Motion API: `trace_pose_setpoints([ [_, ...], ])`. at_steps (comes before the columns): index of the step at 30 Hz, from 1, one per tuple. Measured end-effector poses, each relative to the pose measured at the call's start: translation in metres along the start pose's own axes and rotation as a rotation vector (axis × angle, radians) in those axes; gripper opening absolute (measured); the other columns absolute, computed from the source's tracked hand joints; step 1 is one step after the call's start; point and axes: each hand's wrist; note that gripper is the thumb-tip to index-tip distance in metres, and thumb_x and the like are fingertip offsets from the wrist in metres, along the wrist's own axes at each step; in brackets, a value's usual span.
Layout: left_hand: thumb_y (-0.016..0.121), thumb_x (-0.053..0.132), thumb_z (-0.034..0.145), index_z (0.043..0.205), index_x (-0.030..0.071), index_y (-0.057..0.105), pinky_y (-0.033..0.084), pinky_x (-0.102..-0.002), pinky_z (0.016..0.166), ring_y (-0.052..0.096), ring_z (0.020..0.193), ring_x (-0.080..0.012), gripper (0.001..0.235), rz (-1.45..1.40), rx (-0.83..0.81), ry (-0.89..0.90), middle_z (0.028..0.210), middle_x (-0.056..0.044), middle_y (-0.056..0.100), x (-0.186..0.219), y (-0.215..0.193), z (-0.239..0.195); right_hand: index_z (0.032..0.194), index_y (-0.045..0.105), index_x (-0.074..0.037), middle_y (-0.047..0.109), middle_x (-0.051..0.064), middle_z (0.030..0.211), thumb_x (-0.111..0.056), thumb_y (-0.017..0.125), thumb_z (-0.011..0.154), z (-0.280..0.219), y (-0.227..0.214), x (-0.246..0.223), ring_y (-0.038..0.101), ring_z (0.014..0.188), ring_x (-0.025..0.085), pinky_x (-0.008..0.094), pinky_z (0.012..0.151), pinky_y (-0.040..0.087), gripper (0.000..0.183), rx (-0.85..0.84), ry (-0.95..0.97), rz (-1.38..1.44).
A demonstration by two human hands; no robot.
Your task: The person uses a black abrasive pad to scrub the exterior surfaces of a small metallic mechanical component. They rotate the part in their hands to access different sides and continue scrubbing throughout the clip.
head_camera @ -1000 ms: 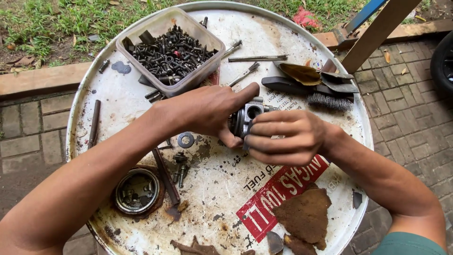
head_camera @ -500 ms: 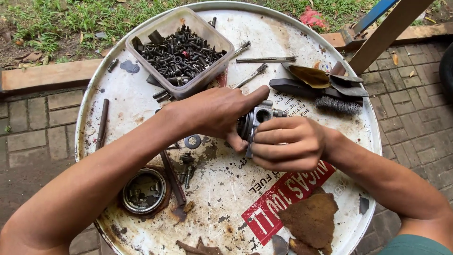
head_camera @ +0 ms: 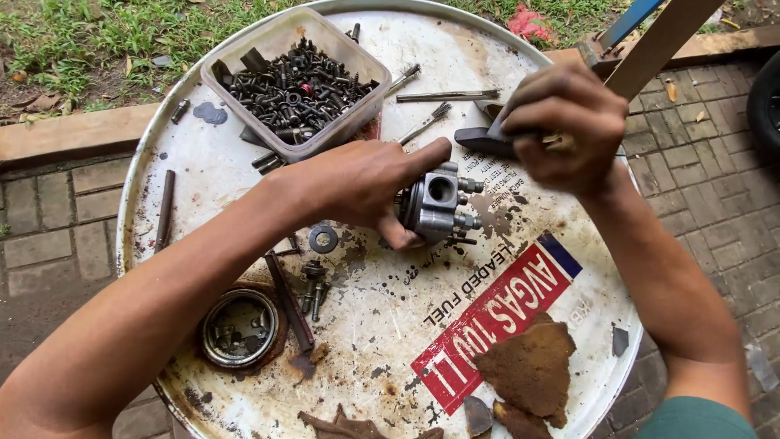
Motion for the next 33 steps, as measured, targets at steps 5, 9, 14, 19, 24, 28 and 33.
trace_pose_setpoints([
  [5,0.089,0.054,0.074,0.130,0.012,0.027,0.046,-0.045,0.056,0.047,0.062,-0.0221,0.094,0.064,-0.056,-0.056,0.072,-0.007,0.058,0.007,-0.006,0.001,0.087,0.066,0.007,0.066,0.021,0.090,0.013,0.063,0.084,0.008,-0.015,-0.009,0.057,0.087,0.035,0.046,0.084,0.047,0.008,-0.028,0.060,0.009],
  [9,0.074,0.068,0.072,0.130,0.010,0.028,0.050,-0.038,0.053,0.038,0.060,-0.0148,0.094,0.072,-0.060,-0.066,0.069,0.001,0.050,0.004,-0.002,0.001,0.091,0.068,0.005,0.066,0.021,0.092,0.004,0.071,0.085,0.003,-0.016,-0.005,0.058,0.091,0.035,0.047,0.088,0.046,0.007,-0.086,0.030,-0.034],
  [14,0.081,0.060,0.072,0.131,0.010,0.027,0.051,-0.037,0.052,0.041,0.057,-0.0161,0.094,0.060,-0.047,-0.050,0.068,0.000,0.054,0.006,-0.002,0.001,0.094,0.067,0.007,0.063,0.022,0.093,0.011,0.068,0.085,0.007,-0.014,-0.012,0.056,0.087,0.034,0.045,0.080,0.046,0.010,-0.132,0.102,-0.027],
  [19,0.083,0.055,0.073,0.132,0.011,0.027,0.051,-0.038,0.051,0.043,0.057,-0.0168,0.092,0.064,-0.060,-0.083,0.068,-0.002,0.056,0.010,-0.003,0.000,0.094,0.068,0.009,0.062,0.024,0.093,0.015,0.068,0.082,0.002,-0.012,-0.008,0.055,0.087,0.034,0.044,0.076,0.048,0.013,-0.149,0.100,-0.018],
  [24,0.084,0.042,0.083,0.130,0.009,0.032,0.043,-0.033,0.041,0.043,0.049,-0.0150,0.077,0.190,-0.001,-0.137,0.064,0.000,0.055,0.016,-0.002,-0.002,0.095,0.068,0.005,0.064,0.021,0.094,0.008,0.073,0.085,0.000,-0.011,-0.005,0.056,0.086,0.032,0.044,0.075,0.047,0.012,-0.174,0.083,-0.046],
  [28,0.080,0.057,0.078,0.130,0.007,0.031,0.050,-0.032,0.043,0.049,0.051,-0.0161,0.087,0.176,0.014,-0.106,0.066,-0.001,0.057,0.018,0.000,-0.003,0.098,0.068,0.005,0.062,0.020,0.093,0.008,0.075,0.087,0.003,-0.011,-0.011,0.056,0.084,0.031,0.042,0.074,0.048,0.013,-0.200,0.113,0.009],
  [33,0.080,0.055,0.076,0.132,0.010,0.031,0.047,-0.031,0.042,0.047,0.052,-0.0149,0.087,0.145,-0.021,-0.160,0.066,-0.001,0.056,0.020,-0.002,-0.003,0.094,0.066,0.005,0.062,0.022,0.092,0.007,0.069,0.084,0.000,-0.006,-0.012,0.059,0.083,0.033,0.043,0.075,0.052,0.010,-0.193,0.109,0.030],
])
Point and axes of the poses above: each hand's wrist, its own z-axis towards the middle knuckle, its own y-axis out of the palm, x = y × z
